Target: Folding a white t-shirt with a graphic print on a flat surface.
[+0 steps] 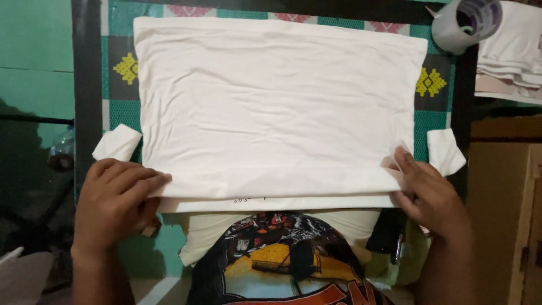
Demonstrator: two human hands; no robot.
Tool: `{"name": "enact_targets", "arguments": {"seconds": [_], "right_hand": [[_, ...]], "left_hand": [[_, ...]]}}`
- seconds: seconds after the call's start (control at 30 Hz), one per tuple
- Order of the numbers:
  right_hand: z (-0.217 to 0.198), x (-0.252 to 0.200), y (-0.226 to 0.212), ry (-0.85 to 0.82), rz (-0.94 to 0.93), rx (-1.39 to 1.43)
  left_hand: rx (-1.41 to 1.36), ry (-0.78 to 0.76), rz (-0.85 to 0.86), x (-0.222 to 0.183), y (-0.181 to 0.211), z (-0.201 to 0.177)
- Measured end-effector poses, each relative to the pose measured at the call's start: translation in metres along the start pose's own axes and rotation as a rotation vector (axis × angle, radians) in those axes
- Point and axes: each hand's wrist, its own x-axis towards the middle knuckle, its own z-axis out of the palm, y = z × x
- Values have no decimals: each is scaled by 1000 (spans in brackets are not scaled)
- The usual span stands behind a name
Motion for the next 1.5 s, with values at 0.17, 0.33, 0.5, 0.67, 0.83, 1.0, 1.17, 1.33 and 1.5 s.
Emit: {"name": "enact_targets", "arguments": {"seconds": [0.17,0.33,0.5,0.67,0.83,1.0,1.17,1.33,1.5], "right_hand": [[-9,16,14,74,74,8],[-15,56,10,206,168,-50],[-6,59,7,312,35,-228],[7,28,9,79,-232,16],[1,25,-6,90,-300,3],[1,24,-11,172,-313,2],[9,18,-1,185,-263,-3],[1,21,-9,161,-256,54],[30,0,15,192,-220,8]], "left_hand": [[-100,-137,-130,6,-31,13],[27,-245,-269,53,-32,4],[118,83,-233,53,-13,2],[-79,-64,27,40,-2,4],[-7,-83,34,25,-5,9],[57,-32,19,22,-4,9],[61,-28,12,20,-5,9],[20,-5,-10,16,-7,8],[25,20,-32,7,-10,9]]}}
